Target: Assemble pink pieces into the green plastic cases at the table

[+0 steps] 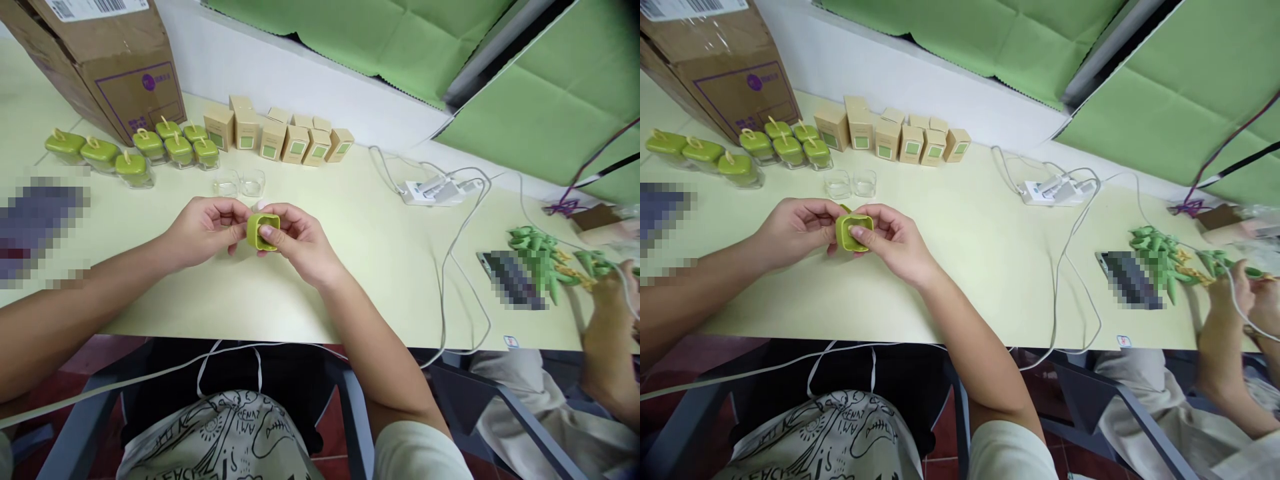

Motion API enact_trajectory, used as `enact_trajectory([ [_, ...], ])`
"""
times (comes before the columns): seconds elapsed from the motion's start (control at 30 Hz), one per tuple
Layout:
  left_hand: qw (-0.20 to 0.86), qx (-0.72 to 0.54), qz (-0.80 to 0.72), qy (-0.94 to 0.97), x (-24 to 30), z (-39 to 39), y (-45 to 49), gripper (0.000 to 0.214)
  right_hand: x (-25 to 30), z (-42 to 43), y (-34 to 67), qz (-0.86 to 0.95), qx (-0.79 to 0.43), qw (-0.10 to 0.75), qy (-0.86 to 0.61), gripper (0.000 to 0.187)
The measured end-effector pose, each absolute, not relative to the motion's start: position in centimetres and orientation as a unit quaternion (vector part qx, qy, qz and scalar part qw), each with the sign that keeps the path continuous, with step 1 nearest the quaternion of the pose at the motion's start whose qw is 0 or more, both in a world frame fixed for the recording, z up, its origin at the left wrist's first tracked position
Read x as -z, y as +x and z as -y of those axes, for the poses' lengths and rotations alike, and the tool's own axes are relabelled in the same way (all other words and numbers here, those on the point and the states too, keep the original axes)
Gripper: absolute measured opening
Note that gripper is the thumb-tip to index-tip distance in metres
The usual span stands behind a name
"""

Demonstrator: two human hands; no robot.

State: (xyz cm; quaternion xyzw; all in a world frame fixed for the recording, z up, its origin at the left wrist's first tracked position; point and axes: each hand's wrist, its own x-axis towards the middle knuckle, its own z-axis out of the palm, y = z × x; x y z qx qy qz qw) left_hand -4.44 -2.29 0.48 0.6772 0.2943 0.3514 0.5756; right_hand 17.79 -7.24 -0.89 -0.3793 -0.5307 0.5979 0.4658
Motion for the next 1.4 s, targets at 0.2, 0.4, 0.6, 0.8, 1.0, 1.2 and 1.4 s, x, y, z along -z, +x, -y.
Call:
enact_trajectory([
  [0.2,0.545,-0.357,-0.310,0.693,-0.8,2.0,-4.8,0.034,1.0,7.2,18.0,0.546,-0.572,0.470,-0.392,0.062],
  [0.4,0.546,-0.354,-0.301,0.697,-0.4,1.8,-4.6,0.032,1.6,7.1,17.9,0.545,-0.571,0.482,-0.380,0.062],
  [0.6,0.479,-0.426,-0.269,0.719,1.1,1.9,-5.0,0.043,1.7,6.8,18.6,0.530,-0.578,0.475,-0.399,0.062],
  [0.8,0.313,-0.448,-0.209,0.811,1.2,2.6,-4.3,0.061,1.2,7.2,17.6,0.489,-0.625,0.464,-0.393,0.062],
  [1.0,0.412,-0.503,-0.237,0.721,2.0,1.4,-4.5,0.060,0.5,7.0,19.2,0.526,-0.454,0.535,-0.480,0.056],
  [1.2,0.558,-0.520,-0.301,0.572,2.1,-0.8,-5.8,0.054,2.3,5.2,22.0,0.599,-0.195,0.468,-0.619,0.036],
  [1.4,0.657,-0.477,-0.288,0.509,1.1,-0.4,-5.7,0.051,3.7,4.7,20.4,0.648,-0.214,0.338,-0.648,0.038],
])
